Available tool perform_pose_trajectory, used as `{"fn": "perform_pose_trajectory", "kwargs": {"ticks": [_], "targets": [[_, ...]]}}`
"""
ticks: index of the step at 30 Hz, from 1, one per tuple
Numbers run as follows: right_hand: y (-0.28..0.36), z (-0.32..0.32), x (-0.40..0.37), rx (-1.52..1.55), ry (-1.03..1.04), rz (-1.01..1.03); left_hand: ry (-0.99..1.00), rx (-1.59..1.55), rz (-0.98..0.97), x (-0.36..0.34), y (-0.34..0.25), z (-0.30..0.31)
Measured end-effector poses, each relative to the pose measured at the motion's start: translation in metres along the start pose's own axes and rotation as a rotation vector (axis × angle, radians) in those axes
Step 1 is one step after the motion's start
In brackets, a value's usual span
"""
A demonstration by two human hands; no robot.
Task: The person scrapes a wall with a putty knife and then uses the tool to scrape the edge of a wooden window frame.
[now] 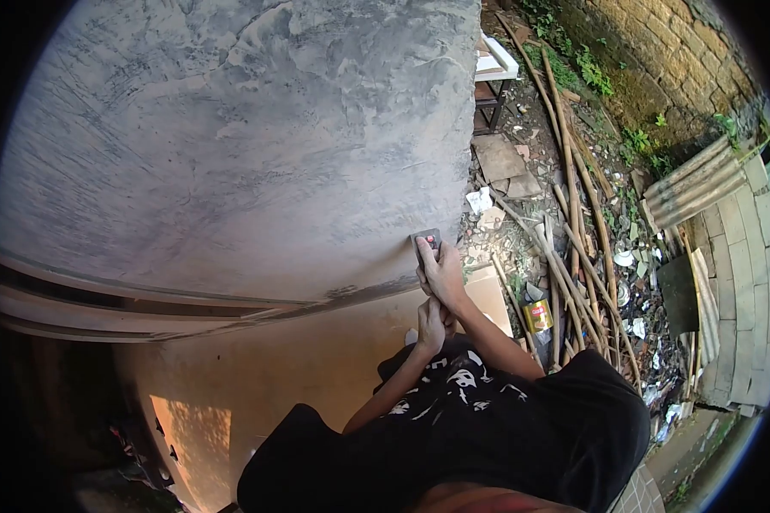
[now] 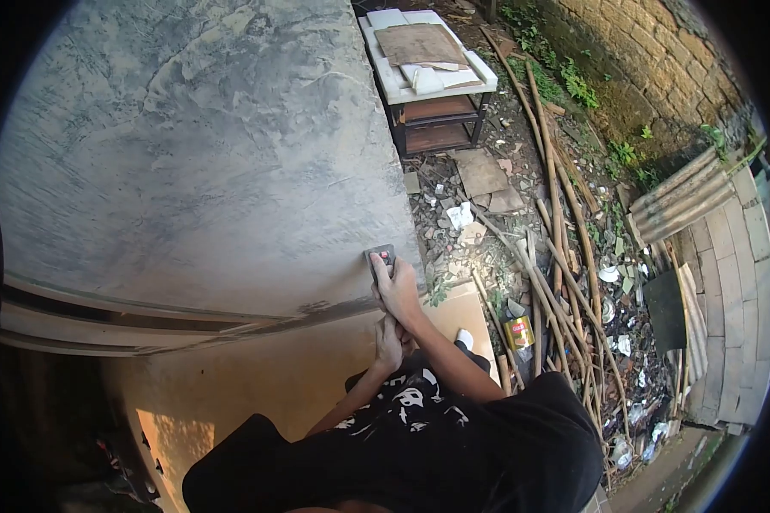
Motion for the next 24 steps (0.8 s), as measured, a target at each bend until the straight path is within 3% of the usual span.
{"fn": "perform_pose_trajectory", "kwargs": {"ticks": [12,14,24], "targets": [[0.008,-0.004,0.002,-0.014,0.019,-0.006,-0.052,0.048,-0.153,0.009,-0.011,0.000],[0.010,-0.007,0.004,0.038,0.049,-0.041,-0.017,0.117,-0.297,0.015,-0.015,-0.001],[0.025,-0.009,-0.003,-0.061,0.027,-0.091,0.063,0.007,-0.146,0.006,-0.005,0.002]]}}
Point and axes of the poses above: each hand's wrist, its own x-axis towards the middle knuckle, its own z-axis out of the back of the hand, y = z × x, the point moved 5 cm from there along x, towards the middle knuckle, and after that the axes turned 3 degrees about y, right-handed, at the moved point
